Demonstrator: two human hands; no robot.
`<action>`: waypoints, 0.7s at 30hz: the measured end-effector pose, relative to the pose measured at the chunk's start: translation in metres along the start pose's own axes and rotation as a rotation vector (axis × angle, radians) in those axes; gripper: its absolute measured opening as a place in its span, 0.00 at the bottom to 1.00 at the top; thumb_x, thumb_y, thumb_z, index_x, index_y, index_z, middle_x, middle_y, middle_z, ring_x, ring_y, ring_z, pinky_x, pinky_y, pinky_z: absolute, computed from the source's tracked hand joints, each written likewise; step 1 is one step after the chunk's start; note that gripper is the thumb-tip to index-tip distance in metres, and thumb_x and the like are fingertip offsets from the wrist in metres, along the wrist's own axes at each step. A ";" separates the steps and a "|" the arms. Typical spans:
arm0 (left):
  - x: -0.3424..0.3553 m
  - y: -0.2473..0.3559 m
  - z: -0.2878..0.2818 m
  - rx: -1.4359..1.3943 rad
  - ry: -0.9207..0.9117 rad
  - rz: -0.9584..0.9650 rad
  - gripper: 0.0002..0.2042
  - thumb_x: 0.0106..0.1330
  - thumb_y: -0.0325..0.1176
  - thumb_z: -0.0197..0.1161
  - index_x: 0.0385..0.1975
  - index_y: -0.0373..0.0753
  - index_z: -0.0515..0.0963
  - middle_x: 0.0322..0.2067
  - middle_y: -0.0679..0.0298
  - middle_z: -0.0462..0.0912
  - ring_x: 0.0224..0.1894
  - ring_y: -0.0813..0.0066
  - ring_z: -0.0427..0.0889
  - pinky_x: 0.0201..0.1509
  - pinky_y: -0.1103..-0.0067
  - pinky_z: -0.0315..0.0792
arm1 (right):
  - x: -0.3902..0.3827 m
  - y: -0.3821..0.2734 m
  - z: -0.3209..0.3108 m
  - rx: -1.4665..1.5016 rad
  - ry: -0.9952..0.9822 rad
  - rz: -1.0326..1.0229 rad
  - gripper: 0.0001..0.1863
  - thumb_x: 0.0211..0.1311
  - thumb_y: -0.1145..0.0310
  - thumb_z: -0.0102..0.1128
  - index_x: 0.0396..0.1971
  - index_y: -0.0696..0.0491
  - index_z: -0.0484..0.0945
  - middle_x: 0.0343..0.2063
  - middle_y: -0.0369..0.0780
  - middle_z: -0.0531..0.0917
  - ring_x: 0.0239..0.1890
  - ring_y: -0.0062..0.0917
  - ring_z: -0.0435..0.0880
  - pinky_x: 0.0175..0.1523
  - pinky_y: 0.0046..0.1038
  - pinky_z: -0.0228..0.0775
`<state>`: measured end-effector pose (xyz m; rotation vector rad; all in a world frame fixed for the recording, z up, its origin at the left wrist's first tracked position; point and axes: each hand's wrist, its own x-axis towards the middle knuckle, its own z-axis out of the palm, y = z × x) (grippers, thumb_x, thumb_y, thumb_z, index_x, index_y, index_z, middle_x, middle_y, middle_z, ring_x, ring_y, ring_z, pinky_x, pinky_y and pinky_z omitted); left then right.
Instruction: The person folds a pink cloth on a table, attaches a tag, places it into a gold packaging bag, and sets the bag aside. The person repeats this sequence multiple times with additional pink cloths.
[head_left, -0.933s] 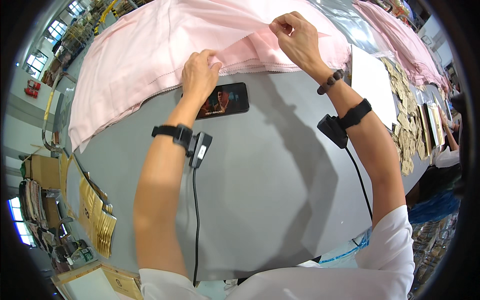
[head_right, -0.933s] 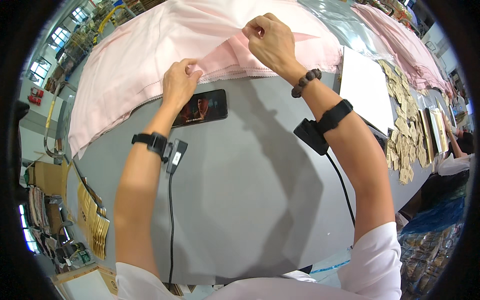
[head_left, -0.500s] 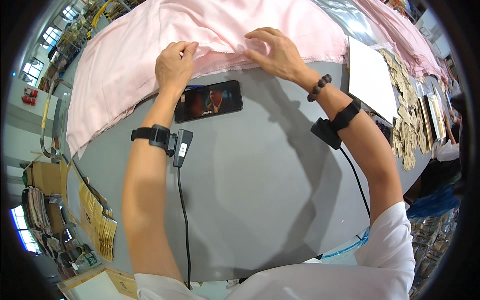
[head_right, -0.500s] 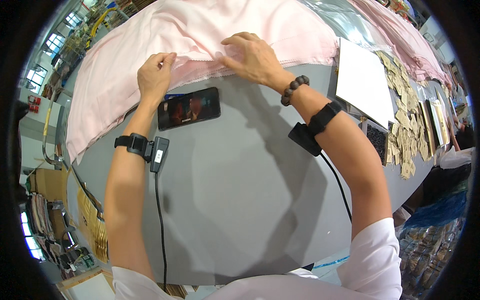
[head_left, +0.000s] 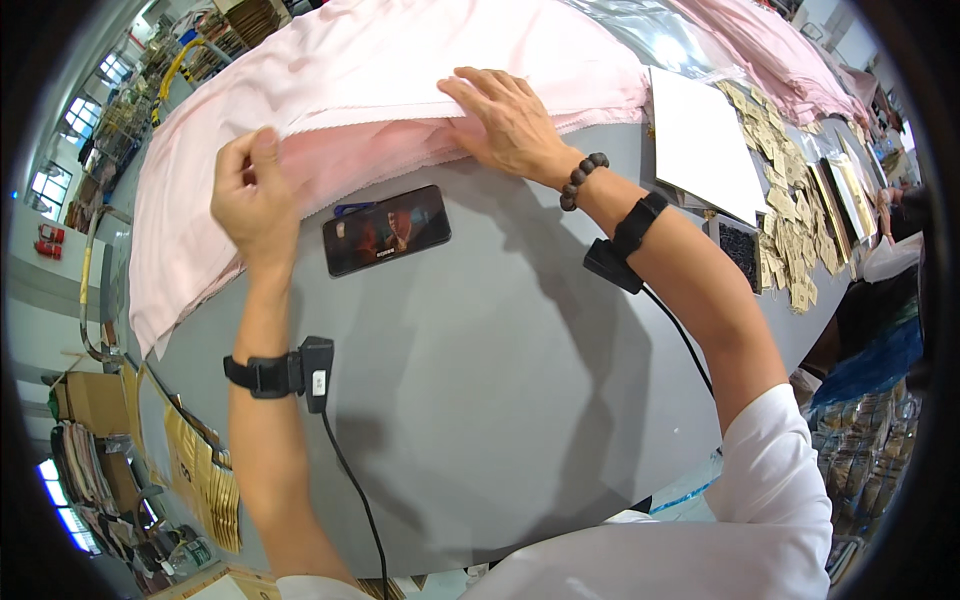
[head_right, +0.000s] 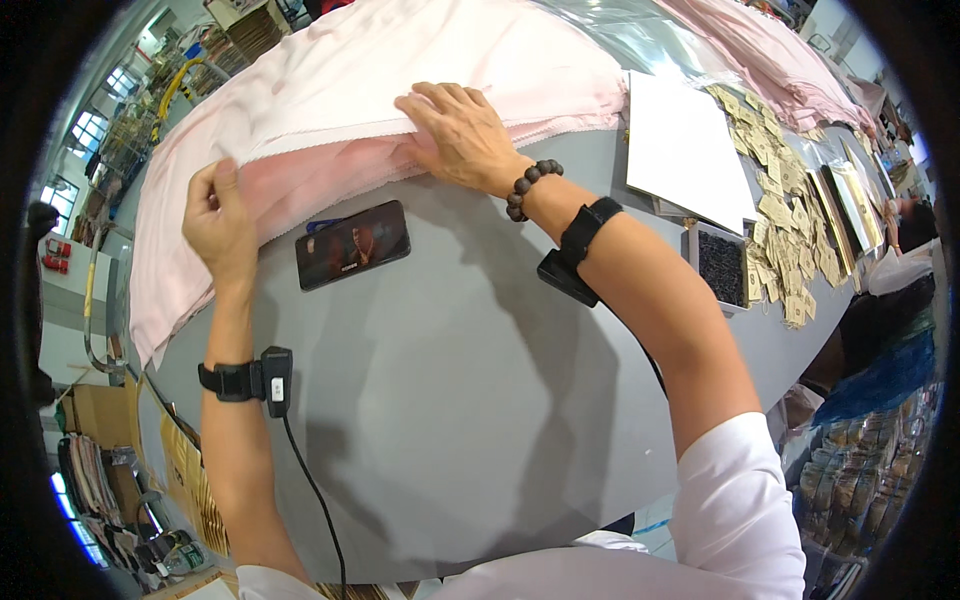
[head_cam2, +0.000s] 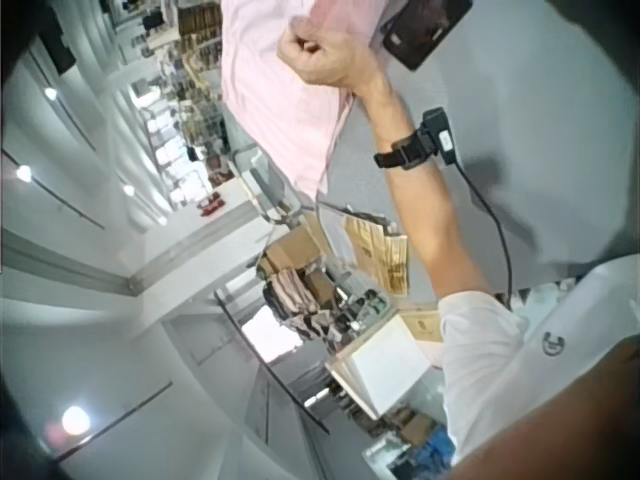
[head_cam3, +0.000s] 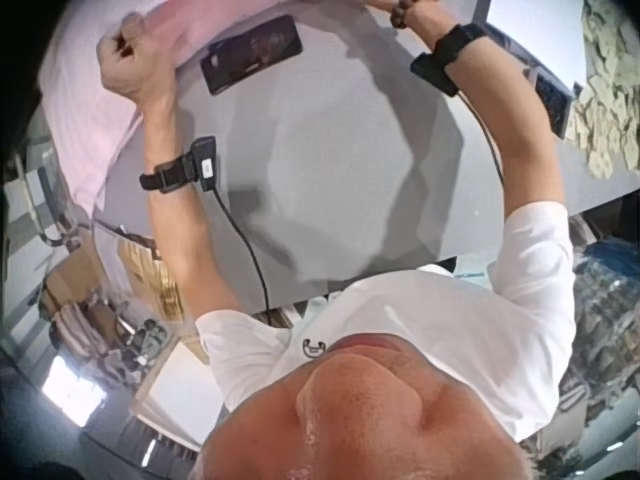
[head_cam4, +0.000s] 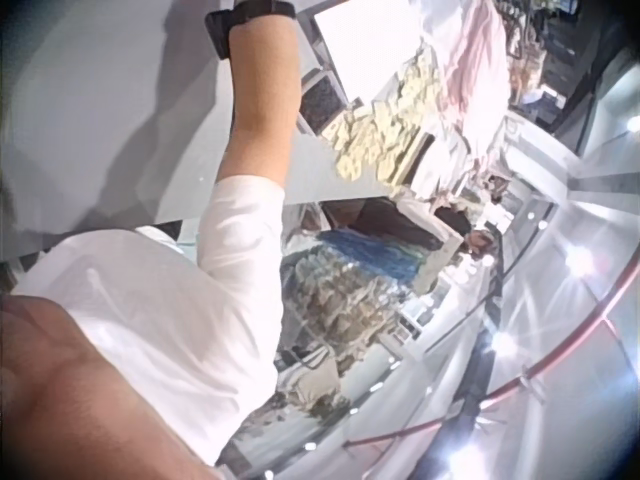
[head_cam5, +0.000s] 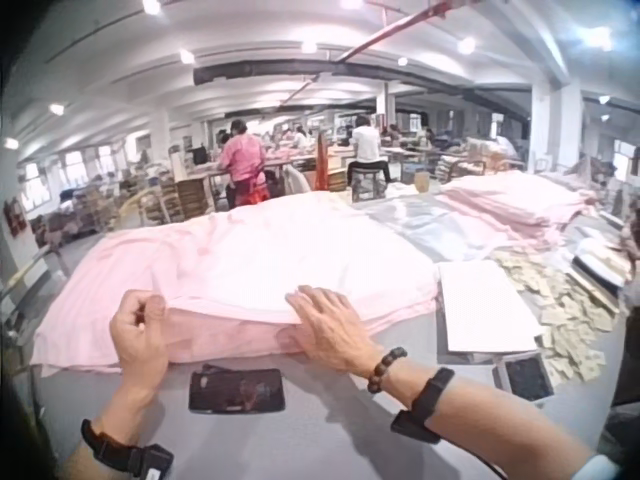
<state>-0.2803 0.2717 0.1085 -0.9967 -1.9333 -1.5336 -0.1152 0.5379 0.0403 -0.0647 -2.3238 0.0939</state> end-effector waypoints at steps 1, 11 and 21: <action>-0.003 -0.001 -0.008 -0.001 0.026 0.016 0.14 0.76 0.42 0.67 0.37 0.36 0.84 0.33 0.68 0.85 0.33 0.82 0.77 0.41 0.81 0.73 | 0.000 0.005 -0.001 -0.139 0.059 0.011 0.21 0.69 0.66 0.61 0.60 0.49 0.80 0.64 0.46 0.79 0.65 0.40 0.78 0.69 0.45 0.69; -0.041 -0.037 -0.109 0.183 -0.093 0.005 0.12 0.78 0.39 0.62 0.38 0.35 0.81 0.33 0.67 0.82 0.32 0.77 0.74 0.41 0.79 0.71 | -0.023 0.080 -0.126 -0.086 0.397 0.255 0.30 0.54 0.84 0.59 0.56 0.40 0.86 0.44 0.39 0.90 0.42 0.37 0.88 0.50 0.33 0.81; -0.088 0.083 -0.057 0.063 -0.283 0.073 0.14 0.67 0.32 0.70 0.51 0.40 0.83 0.52 0.59 0.84 0.54 0.59 0.81 0.57 0.68 0.74 | -0.081 -0.095 -0.216 0.101 0.126 -0.333 0.12 0.53 0.81 0.70 0.38 0.51 0.89 0.40 0.39 0.90 0.36 0.24 0.86 0.36 0.27 0.75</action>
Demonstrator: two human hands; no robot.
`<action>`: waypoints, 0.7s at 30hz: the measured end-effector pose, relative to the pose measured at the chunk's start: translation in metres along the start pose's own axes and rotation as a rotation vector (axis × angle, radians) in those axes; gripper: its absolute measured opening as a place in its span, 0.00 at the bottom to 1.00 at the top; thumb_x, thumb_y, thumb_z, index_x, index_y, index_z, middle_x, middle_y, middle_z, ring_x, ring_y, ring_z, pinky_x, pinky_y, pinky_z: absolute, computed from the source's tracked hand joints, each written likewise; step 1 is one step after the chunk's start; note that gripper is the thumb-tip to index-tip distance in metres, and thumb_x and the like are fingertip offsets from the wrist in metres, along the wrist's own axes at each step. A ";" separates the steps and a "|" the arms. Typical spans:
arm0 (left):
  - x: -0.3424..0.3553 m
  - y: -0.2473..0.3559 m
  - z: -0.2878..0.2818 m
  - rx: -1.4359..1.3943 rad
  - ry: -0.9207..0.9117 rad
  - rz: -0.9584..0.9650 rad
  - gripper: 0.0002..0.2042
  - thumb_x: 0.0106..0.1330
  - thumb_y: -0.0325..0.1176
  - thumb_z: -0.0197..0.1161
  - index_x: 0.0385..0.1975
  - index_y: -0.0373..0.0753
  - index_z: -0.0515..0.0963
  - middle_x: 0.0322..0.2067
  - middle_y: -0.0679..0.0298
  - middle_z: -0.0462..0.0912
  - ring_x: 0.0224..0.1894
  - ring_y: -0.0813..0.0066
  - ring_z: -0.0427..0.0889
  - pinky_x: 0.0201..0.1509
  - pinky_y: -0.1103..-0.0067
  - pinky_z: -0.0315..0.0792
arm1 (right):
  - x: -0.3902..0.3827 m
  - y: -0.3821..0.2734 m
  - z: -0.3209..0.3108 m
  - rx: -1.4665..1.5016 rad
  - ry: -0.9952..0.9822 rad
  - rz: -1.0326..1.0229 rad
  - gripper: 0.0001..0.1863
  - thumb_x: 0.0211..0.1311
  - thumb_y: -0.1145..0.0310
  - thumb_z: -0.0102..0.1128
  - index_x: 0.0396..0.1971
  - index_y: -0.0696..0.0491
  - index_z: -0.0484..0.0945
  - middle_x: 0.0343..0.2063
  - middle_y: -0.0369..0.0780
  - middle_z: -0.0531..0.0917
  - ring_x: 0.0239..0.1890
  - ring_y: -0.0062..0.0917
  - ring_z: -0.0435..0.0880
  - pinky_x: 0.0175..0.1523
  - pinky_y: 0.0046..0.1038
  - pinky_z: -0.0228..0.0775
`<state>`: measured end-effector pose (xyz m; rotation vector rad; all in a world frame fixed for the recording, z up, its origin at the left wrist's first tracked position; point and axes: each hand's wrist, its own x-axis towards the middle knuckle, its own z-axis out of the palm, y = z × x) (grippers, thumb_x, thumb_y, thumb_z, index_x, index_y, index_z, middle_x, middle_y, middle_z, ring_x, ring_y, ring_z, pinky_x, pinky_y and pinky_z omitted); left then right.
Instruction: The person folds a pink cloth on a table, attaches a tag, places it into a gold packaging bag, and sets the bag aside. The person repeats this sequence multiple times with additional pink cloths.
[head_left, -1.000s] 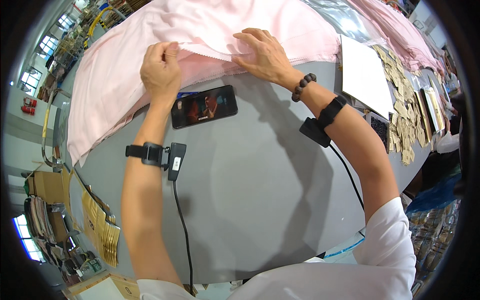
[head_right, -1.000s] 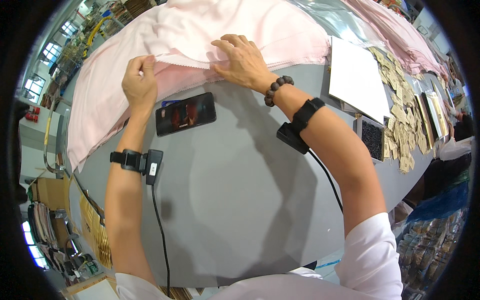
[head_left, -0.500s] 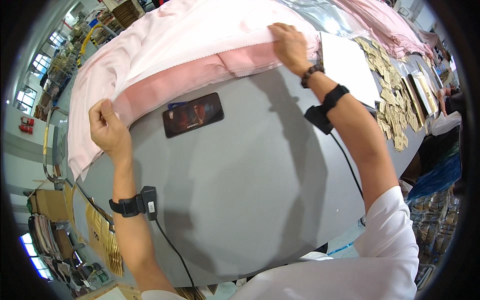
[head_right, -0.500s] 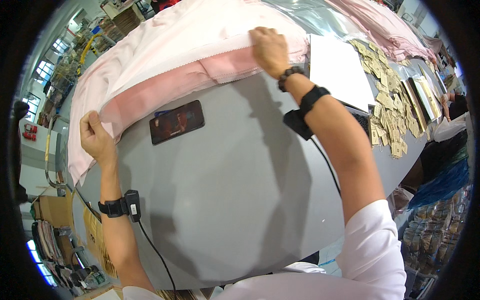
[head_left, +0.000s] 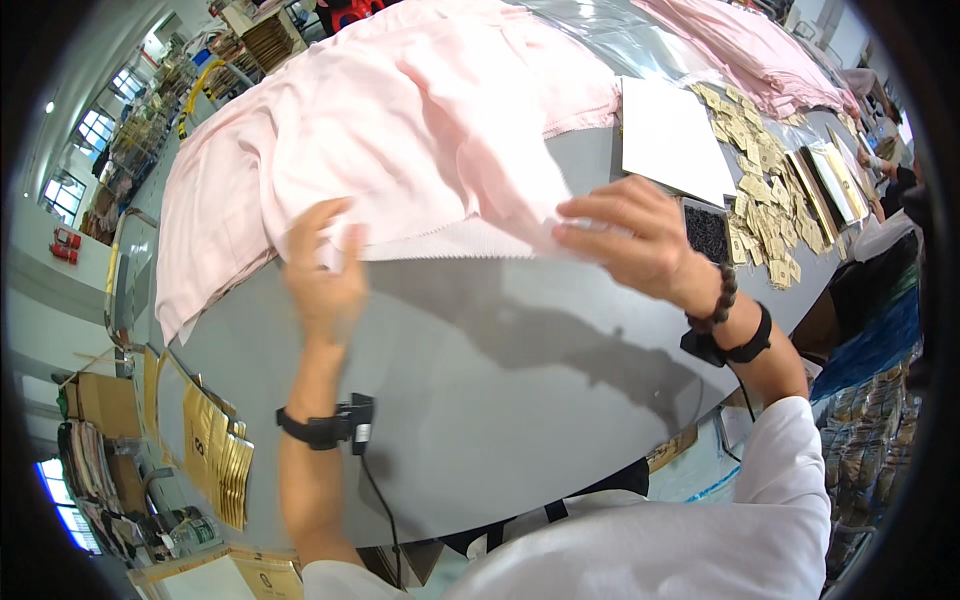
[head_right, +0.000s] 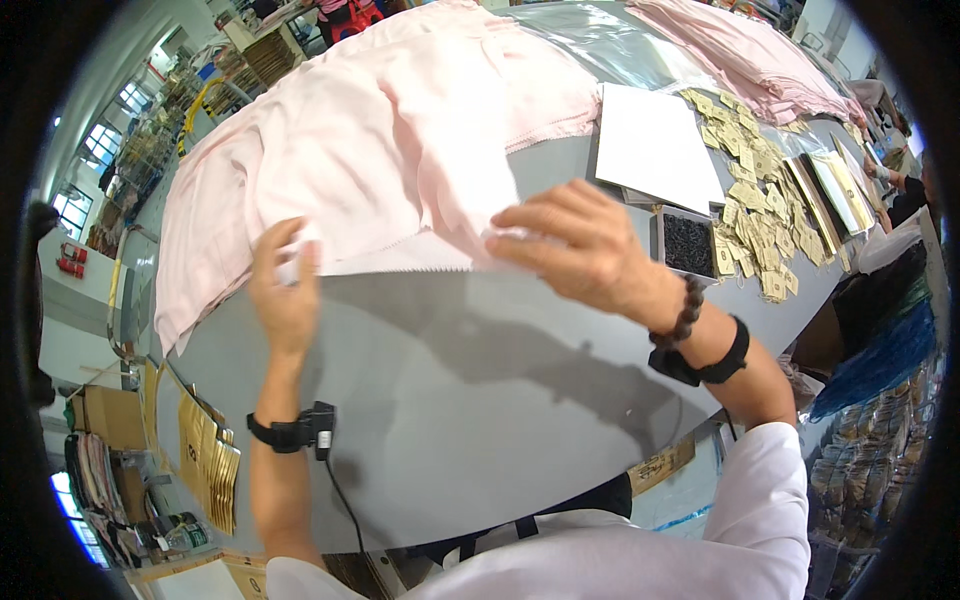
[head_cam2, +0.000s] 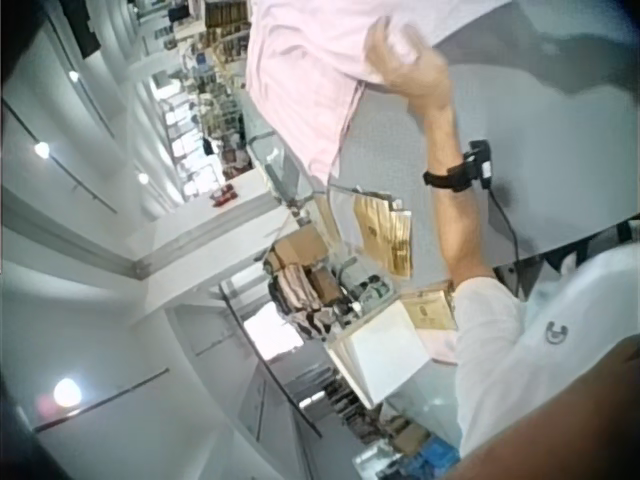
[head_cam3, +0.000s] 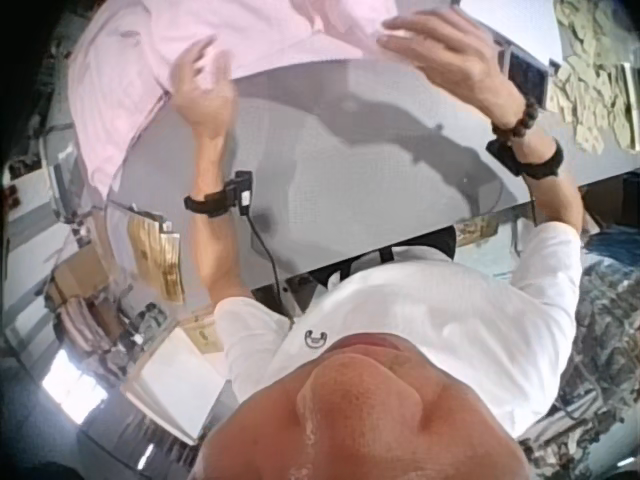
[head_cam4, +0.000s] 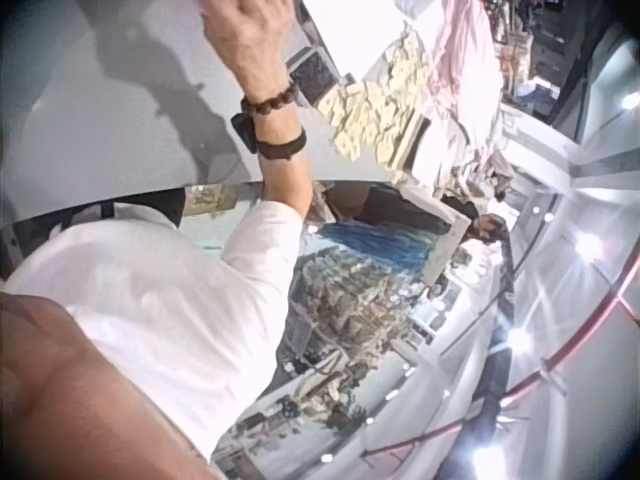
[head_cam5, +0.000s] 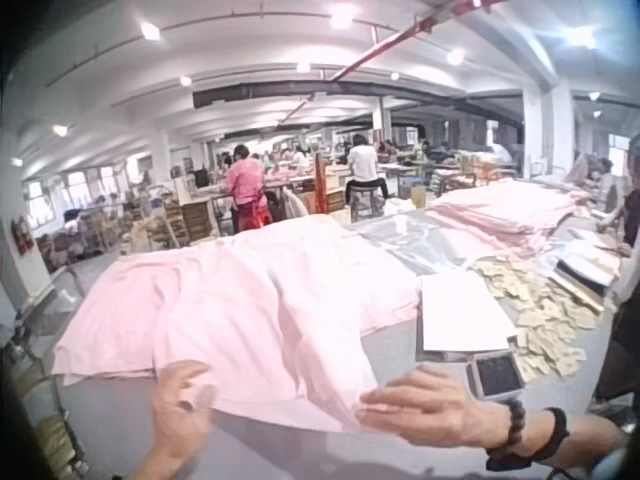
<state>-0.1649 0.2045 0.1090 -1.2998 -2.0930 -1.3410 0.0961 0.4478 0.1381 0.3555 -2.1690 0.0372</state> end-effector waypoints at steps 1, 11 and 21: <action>-0.001 0.022 0.014 -0.080 -0.094 0.091 0.16 0.65 0.31 0.72 0.52 0.41 0.84 0.53 0.59 0.84 0.54 0.58 0.81 0.59 0.67 0.74 | -0.001 -0.014 -0.004 0.021 -0.067 0.044 0.13 0.52 0.79 0.71 0.40 0.52 0.88 0.37 0.36 0.89 0.34 0.23 0.84 0.38 0.27 0.72; -0.003 0.084 0.066 -0.236 -0.292 0.157 0.08 0.65 0.27 0.71 0.42 0.40 0.89 0.39 0.64 0.90 0.44 0.63 0.85 0.51 0.70 0.77 | -0.015 -0.051 0.000 0.145 -0.066 0.210 0.25 0.38 0.86 0.68 0.42 0.51 0.88 0.29 0.33 0.85 0.31 0.26 0.80 0.40 0.28 0.70; -0.031 0.125 0.062 -0.418 -0.146 0.273 0.10 0.61 0.23 0.74 0.42 0.41 0.90 0.38 0.63 0.90 0.40 0.65 0.85 0.44 0.72 0.81 | 0.006 -0.038 0.012 0.444 -0.073 0.574 0.29 0.43 0.90 0.64 0.48 0.51 0.89 0.31 0.41 0.88 0.35 0.36 0.86 0.40 0.35 0.76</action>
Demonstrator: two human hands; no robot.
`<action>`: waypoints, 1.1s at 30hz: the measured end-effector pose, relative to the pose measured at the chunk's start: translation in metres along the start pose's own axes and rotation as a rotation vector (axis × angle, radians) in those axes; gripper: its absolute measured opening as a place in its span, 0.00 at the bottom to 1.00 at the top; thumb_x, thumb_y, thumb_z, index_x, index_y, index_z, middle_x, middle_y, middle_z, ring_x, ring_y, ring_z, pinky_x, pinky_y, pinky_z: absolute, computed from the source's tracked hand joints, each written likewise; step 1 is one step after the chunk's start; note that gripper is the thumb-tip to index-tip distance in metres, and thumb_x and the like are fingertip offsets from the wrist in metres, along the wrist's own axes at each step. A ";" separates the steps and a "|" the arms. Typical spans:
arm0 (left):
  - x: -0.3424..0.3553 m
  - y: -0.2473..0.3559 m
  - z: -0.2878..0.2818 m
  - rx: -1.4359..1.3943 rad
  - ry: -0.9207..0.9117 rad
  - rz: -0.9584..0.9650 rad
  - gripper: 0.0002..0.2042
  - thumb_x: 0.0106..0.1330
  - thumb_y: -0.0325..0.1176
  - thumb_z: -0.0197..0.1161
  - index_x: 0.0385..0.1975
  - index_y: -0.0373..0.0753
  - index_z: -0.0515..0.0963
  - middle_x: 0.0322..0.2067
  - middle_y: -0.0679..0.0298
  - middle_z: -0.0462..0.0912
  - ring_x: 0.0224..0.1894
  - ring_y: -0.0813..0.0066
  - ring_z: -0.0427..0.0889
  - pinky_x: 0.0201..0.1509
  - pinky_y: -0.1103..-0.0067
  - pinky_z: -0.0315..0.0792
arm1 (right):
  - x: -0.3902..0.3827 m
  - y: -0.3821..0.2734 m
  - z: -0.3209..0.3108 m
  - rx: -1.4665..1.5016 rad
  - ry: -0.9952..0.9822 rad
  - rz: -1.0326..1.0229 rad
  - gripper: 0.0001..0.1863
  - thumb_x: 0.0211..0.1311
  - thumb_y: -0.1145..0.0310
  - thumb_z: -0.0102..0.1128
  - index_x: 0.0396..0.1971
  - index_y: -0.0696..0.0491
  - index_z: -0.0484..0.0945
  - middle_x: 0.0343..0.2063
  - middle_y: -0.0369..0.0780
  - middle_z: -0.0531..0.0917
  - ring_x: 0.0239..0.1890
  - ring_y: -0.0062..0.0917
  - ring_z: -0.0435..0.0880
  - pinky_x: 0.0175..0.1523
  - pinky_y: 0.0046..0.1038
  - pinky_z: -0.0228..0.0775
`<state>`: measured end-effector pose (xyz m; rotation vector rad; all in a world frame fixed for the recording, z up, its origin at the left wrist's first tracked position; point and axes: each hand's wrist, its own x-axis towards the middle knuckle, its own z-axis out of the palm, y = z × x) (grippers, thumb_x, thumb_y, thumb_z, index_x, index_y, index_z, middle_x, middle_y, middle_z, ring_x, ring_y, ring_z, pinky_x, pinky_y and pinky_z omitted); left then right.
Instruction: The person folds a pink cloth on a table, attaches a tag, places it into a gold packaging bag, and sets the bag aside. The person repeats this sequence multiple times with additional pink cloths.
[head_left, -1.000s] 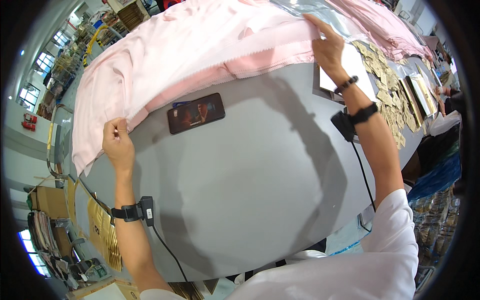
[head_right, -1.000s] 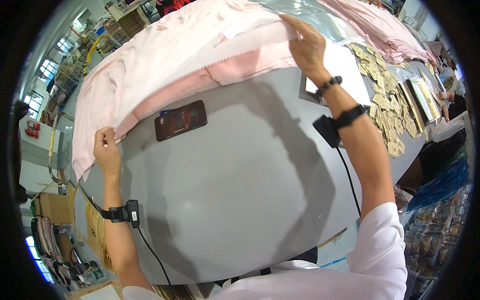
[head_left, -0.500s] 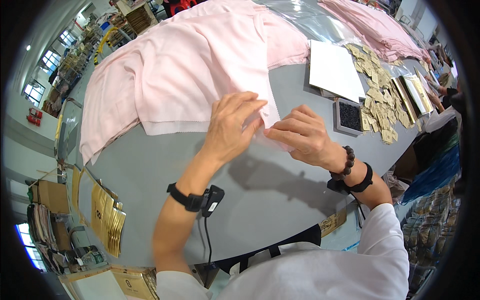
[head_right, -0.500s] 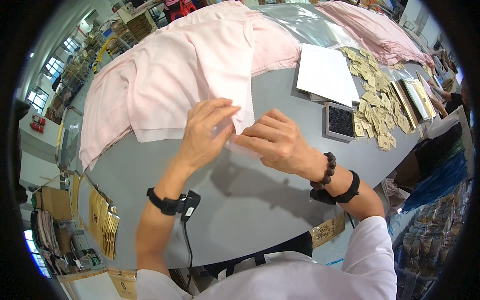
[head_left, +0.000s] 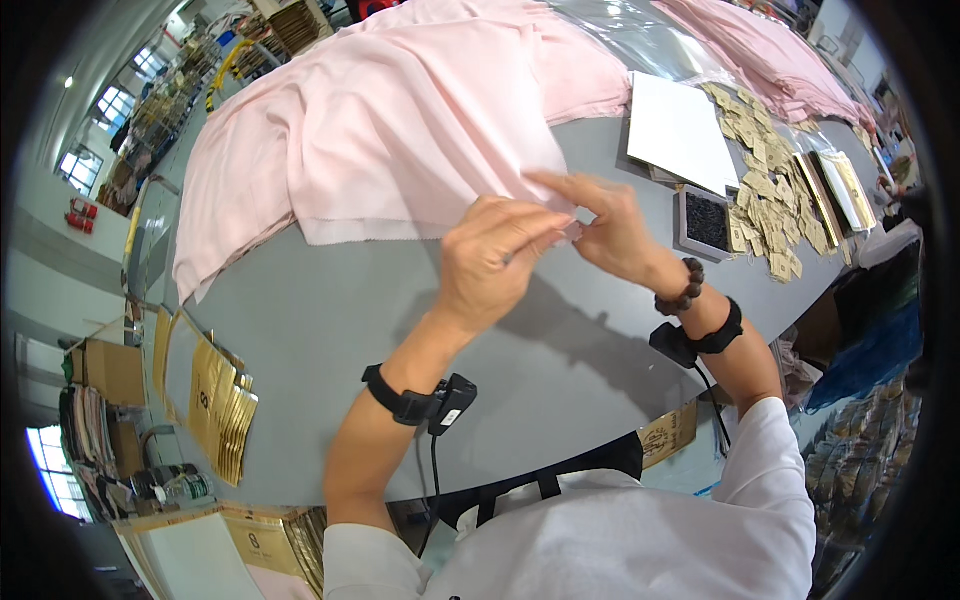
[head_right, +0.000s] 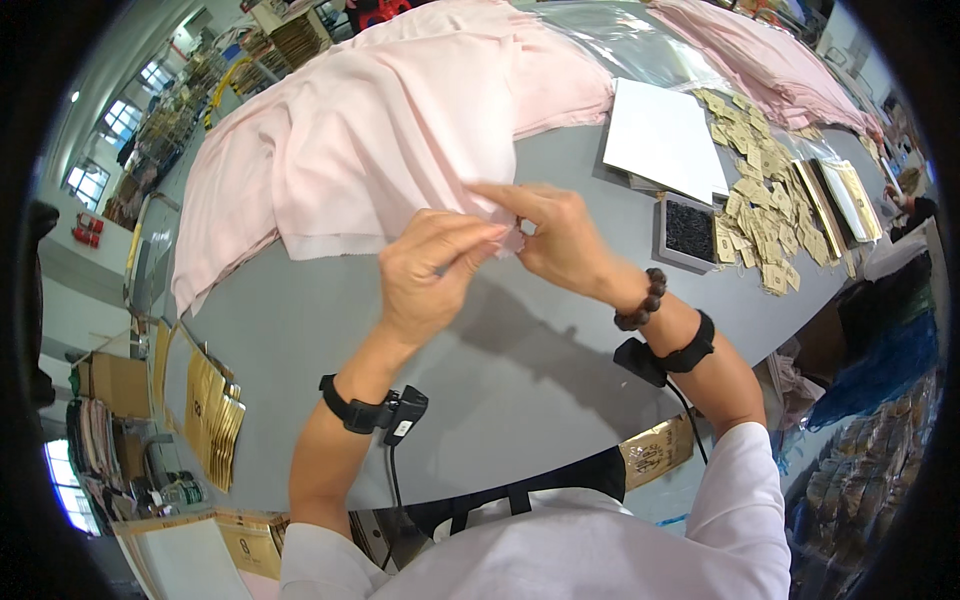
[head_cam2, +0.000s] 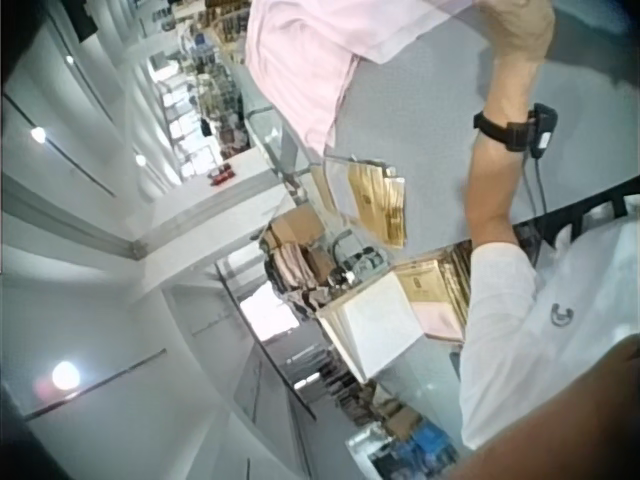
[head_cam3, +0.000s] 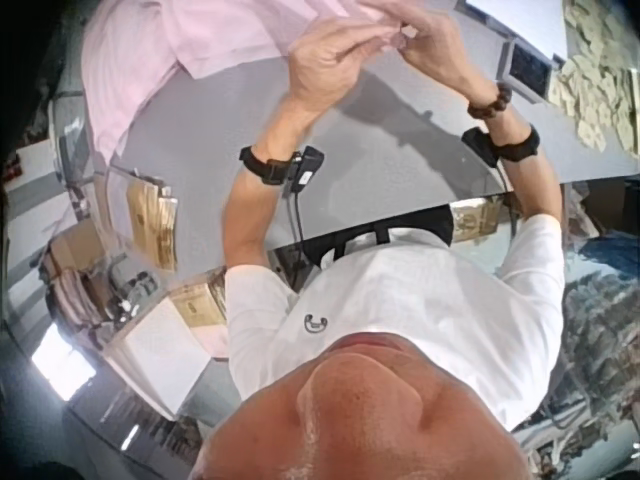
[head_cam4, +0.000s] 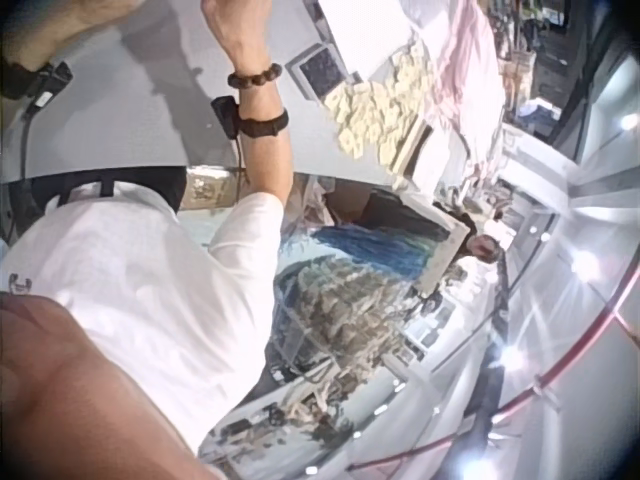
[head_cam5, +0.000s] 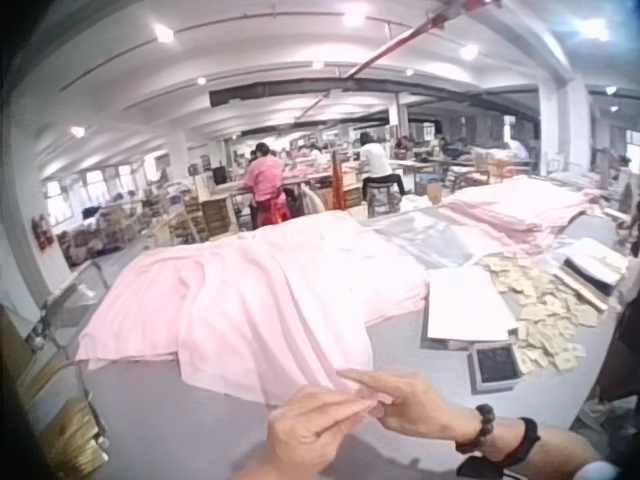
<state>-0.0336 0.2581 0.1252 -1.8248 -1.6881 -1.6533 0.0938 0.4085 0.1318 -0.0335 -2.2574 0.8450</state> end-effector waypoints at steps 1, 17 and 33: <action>-0.005 0.002 0.002 0.037 0.042 0.059 0.11 0.60 0.23 0.74 0.43 0.41 0.90 0.40 0.63 0.90 0.41 0.65 0.85 0.44 0.72 0.81 | 0.003 0.002 -0.004 -0.091 -0.040 -0.088 0.28 0.43 0.90 0.64 0.47 0.51 0.89 0.31 0.42 0.88 0.36 0.36 0.87 0.40 0.35 0.76; -0.052 -0.064 -0.021 -0.869 -0.019 -0.890 0.43 0.76 0.59 0.59 0.81 0.41 0.48 0.73 0.53 0.66 0.70 0.61 0.71 0.66 0.65 0.73 | -0.047 -0.018 -0.220 -0.672 0.492 -0.312 0.26 0.67 0.87 0.53 0.65 0.61 0.77 0.61 0.45 0.83 0.63 0.37 0.82 0.69 0.42 0.78; -0.042 -0.125 -0.219 -0.878 1.279 -0.835 0.16 0.73 0.26 0.64 0.59 0.36 0.76 0.53 0.62 0.83 0.54 0.68 0.85 0.58 0.71 0.82 | -0.140 0.028 -0.235 -0.304 0.612 0.237 0.20 0.81 0.65 0.48 0.61 0.59 0.80 0.60 0.42 0.82 0.66 0.30 0.76 0.73 0.36 0.66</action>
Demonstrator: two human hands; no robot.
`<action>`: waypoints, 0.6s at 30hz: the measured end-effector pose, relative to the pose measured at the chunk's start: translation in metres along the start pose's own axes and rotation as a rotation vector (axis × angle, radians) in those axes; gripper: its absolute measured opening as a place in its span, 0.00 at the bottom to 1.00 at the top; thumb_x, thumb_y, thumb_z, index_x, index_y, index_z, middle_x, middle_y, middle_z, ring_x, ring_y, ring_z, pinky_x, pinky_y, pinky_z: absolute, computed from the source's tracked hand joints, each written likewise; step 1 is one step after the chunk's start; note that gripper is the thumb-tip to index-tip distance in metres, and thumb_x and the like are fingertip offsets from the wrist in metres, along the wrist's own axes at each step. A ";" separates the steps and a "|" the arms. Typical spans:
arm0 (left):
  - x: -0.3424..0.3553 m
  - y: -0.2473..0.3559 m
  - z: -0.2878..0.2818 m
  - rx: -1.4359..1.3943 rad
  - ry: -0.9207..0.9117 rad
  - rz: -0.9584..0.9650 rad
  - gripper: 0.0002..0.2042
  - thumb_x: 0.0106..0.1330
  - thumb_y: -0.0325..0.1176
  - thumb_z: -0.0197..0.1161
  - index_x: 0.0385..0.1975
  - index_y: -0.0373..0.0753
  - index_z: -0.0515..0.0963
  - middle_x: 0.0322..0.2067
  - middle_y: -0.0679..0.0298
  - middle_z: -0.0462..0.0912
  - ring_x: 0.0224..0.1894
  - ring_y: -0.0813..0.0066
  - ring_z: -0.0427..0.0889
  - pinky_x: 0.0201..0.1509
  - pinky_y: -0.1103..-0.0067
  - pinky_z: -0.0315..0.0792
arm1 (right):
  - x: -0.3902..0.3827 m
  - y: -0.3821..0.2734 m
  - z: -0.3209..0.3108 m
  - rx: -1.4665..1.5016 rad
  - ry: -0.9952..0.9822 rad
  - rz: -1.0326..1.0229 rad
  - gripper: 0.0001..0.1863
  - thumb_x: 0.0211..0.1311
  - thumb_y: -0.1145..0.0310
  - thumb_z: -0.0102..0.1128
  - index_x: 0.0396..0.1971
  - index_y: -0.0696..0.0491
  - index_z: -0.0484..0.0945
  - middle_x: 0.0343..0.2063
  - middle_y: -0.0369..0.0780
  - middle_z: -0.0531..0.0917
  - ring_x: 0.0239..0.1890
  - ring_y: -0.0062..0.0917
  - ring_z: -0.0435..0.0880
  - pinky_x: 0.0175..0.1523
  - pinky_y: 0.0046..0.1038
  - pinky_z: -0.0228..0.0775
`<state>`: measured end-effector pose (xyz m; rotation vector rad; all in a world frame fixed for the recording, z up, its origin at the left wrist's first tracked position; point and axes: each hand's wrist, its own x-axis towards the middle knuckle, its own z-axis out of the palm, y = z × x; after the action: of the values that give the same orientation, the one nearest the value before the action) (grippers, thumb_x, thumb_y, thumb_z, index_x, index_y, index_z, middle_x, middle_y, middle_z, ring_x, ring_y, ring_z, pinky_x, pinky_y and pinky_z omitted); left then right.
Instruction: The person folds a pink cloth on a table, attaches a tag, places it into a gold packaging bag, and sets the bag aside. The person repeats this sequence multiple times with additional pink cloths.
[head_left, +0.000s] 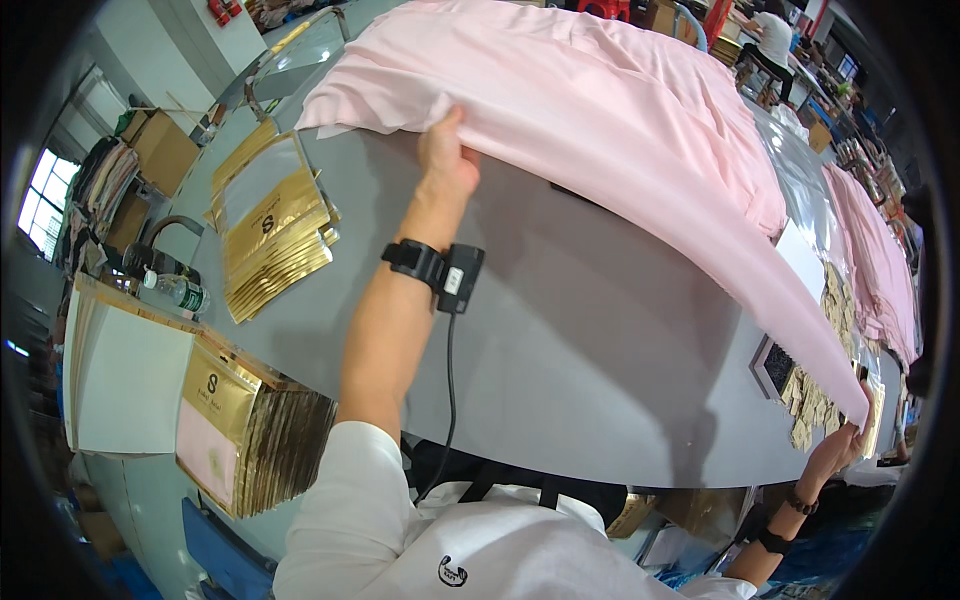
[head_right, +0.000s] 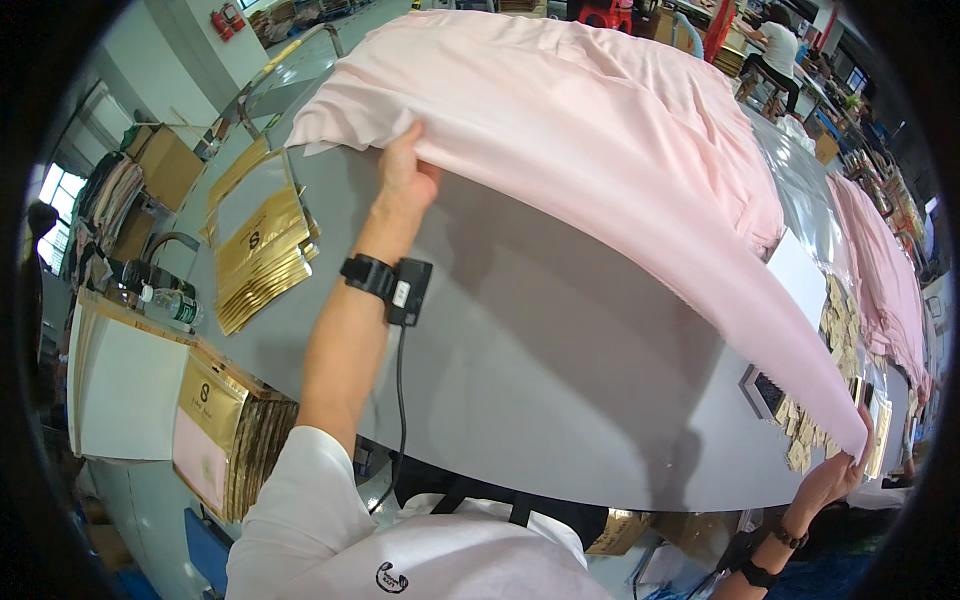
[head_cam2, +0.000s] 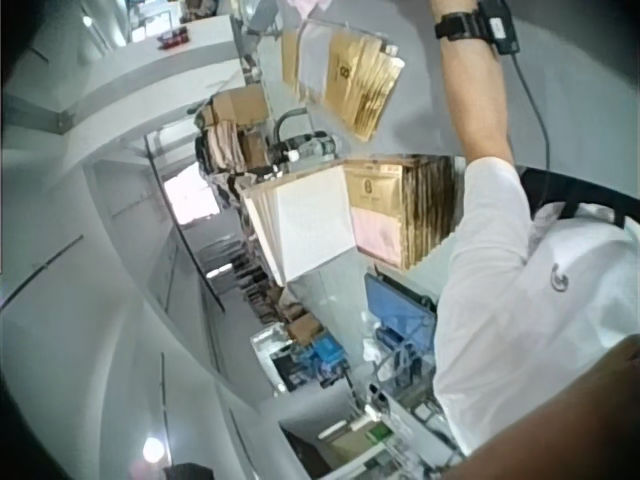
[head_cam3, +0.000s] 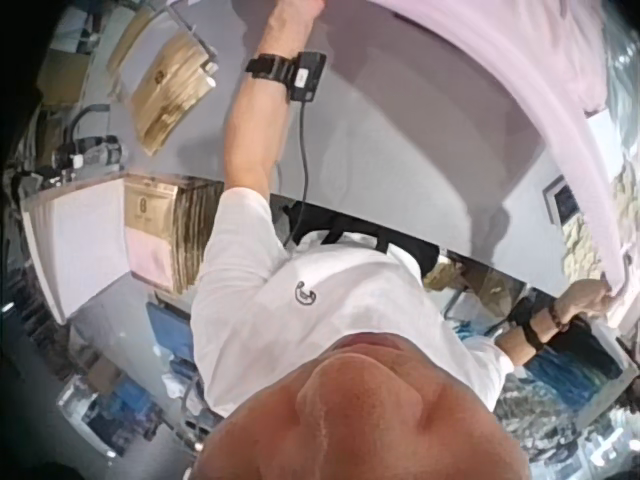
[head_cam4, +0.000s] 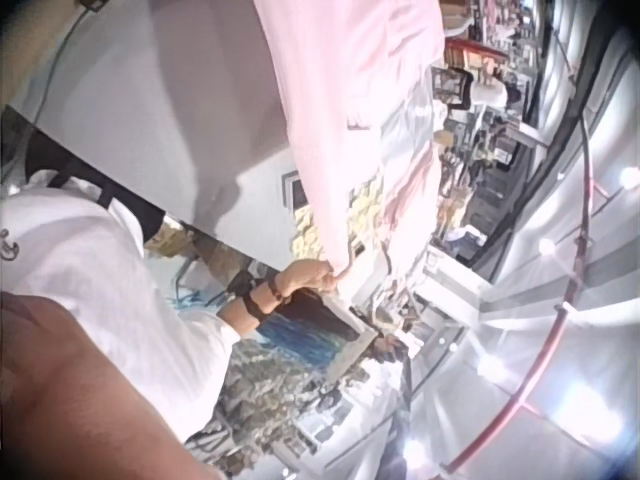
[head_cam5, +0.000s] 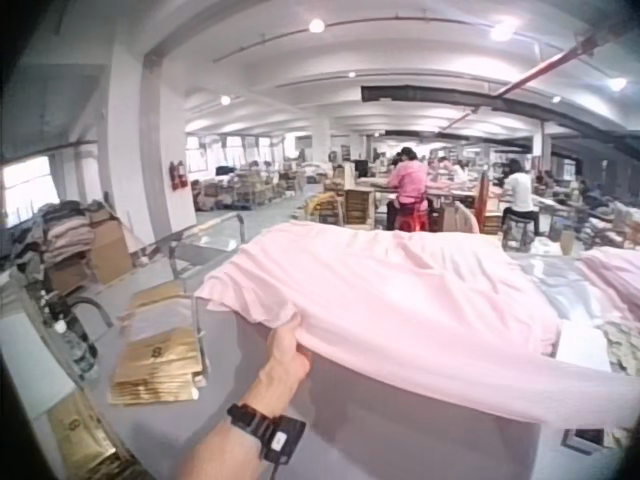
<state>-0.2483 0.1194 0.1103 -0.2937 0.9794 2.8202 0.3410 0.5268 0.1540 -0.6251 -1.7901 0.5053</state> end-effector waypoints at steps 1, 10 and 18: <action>0.015 0.011 -0.007 0.009 0.052 0.038 0.16 0.73 0.26 0.63 0.59 0.36 0.76 0.53 0.61 0.83 0.54 0.68 0.85 0.57 0.71 0.83 | 0.004 0.010 -0.003 0.014 0.060 0.127 0.20 0.81 0.65 0.48 0.62 0.60 0.79 0.61 0.43 0.81 0.66 0.30 0.77 0.73 0.35 0.66; 0.131 0.133 -0.140 0.162 0.416 0.340 0.23 0.65 0.21 0.64 0.61 0.22 0.72 0.54 0.48 0.83 0.53 0.54 0.86 0.59 0.61 0.83 | 0.067 0.152 -0.068 0.210 0.216 0.456 0.22 0.78 0.71 0.45 0.65 0.63 0.74 0.61 0.47 0.80 0.61 0.30 0.82 0.63 0.30 0.78; 0.059 0.150 -0.149 0.635 0.043 0.475 0.13 0.71 0.35 0.70 0.49 0.34 0.83 0.43 0.64 0.86 0.42 0.75 0.83 0.46 0.74 0.78 | 0.057 0.061 0.057 0.305 -0.319 0.345 0.24 0.70 0.73 0.48 0.64 0.63 0.76 0.63 0.43 0.80 0.59 0.27 0.81 0.61 0.27 0.76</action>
<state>-0.3147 -0.0861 0.0718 -0.0429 2.1060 2.6674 0.2827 0.6084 0.1412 -0.6679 -1.8537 1.1440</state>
